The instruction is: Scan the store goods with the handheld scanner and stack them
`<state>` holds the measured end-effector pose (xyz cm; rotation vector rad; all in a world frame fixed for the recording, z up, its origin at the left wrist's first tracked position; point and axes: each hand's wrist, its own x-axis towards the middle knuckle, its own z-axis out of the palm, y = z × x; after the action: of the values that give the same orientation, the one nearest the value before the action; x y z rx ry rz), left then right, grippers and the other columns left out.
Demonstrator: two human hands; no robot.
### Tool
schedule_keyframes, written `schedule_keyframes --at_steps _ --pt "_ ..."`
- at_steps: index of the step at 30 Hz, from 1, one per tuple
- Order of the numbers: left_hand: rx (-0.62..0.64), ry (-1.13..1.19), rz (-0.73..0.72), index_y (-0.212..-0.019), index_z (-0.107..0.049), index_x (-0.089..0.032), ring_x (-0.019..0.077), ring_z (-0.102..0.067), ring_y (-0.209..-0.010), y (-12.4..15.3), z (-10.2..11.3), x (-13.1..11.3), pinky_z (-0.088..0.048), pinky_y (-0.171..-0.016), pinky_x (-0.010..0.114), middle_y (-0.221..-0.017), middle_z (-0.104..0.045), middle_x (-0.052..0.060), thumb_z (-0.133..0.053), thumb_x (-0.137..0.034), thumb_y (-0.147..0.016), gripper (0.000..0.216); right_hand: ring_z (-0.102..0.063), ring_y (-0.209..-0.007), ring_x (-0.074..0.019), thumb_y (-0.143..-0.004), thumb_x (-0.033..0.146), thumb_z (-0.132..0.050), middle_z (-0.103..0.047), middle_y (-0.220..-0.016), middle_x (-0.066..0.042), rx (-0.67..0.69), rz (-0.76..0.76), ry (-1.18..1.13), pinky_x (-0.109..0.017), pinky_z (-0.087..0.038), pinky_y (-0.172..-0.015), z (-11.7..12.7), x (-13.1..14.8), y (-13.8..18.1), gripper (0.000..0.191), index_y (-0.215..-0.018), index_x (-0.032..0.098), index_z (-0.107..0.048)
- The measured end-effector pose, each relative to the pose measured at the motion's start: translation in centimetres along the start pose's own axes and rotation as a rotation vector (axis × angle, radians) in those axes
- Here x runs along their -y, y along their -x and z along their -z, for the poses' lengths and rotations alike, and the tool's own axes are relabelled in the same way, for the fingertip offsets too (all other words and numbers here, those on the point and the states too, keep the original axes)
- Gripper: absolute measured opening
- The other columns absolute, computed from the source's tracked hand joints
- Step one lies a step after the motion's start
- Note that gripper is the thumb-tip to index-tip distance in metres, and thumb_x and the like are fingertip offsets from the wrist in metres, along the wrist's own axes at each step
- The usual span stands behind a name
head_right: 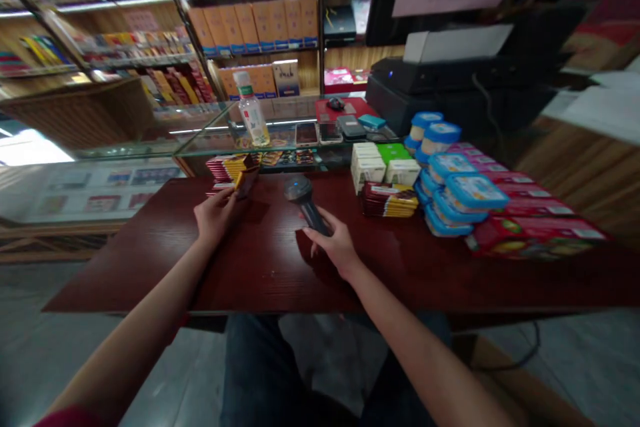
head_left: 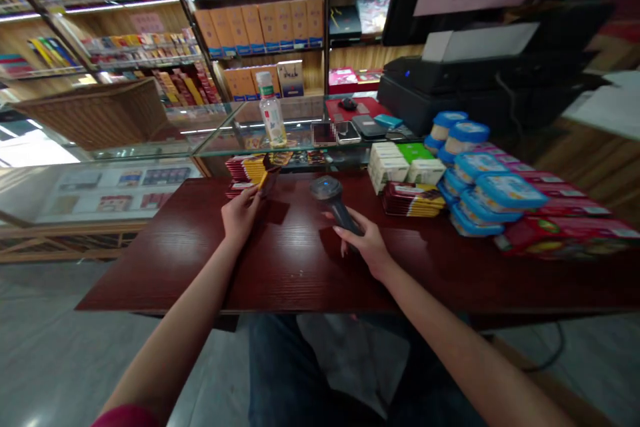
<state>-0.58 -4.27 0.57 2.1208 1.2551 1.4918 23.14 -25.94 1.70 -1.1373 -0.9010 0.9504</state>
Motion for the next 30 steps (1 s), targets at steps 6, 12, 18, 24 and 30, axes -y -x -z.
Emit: schedule_keyframes --at_steps 6,12,18,24,30 --pt "0.253 -0.002 -0.338 -0.127 -0.077 -0.030 0.0220 -0.078 -0.105 1.9 -4.0 -8.4 -0.059 -0.096 0.028 -0.125 -0.077 0.004 -0.061 -0.033 -0.099 0.032 -0.053 -0.050 -0.0087 -0.080 0.039 -0.082 -0.075 -0.130 -0.011 -0.202 0.052 0.055 -0.030 -0.050 -0.050 6.5 2.5 6.4 0.053 -0.129 0.024 -0.069" --pt "0.524 0.029 -0.748 -0.140 -0.066 -0.022 0.0240 -0.068 -0.129 3.9 -11.6 -19.4 -0.056 -0.109 0.037 -0.142 -0.067 0.008 -0.056 -0.013 -0.099 0.044 -0.056 -0.051 -0.0107 -0.088 0.045 -0.074 -0.074 -0.128 -0.011 -0.490 0.183 0.083 -0.033 -0.052 -0.054 9.7 2.9 10.3 0.043 -0.123 0.023 -0.067" --pt "0.626 -0.163 -0.824 -0.137 -0.068 -0.018 0.0274 -0.071 -0.123 5.2 -16.6 -25.0 -0.059 -0.102 0.036 -0.134 -0.072 0.015 -0.056 -0.005 -0.096 0.045 -0.058 -0.052 -0.0129 -0.093 0.050 -0.067 -0.072 -0.131 -0.012 -0.577 0.205 0.110 -0.033 -0.050 -0.053 11.6 2.4 13.0 0.035 -0.117 0.024 -0.067" --pt "0.645 -0.201 -0.793 -0.142 -0.064 -0.023 0.0267 -0.072 -0.121 6.4 -18.2 -25.4 -0.060 -0.100 0.036 -0.140 -0.069 0.013 -0.055 -0.006 -0.097 0.049 -0.058 -0.052 -0.0132 -0.092 0.054 -0.068 -0.073 -0.128 -0.012 -0.529 0.200 0.141 -0.032 -0.049 -0.053 11.6 2.5 12.9 0.041 -0.120 0.024 -0.065" --pt "0.561 0.024 -0.897 -0.155 -0.050 -0.019 0.0193 -0.048 -0.150 5.2 -15.5 -20.2 -0.041 -0.125 0.038 -0.160 -0.051 0.011 -0.043 -0.008 -0.102 0.054 -0.058 -0.053 -0.0125 -0.094 0.053 -0.065 -0.074 -0.127 -0.011 -0.457 0.162 0.091 -0.033 -0.051 -0.055 10.0 3.6 11.5 0.035 -0.114 0.024 -0.065"
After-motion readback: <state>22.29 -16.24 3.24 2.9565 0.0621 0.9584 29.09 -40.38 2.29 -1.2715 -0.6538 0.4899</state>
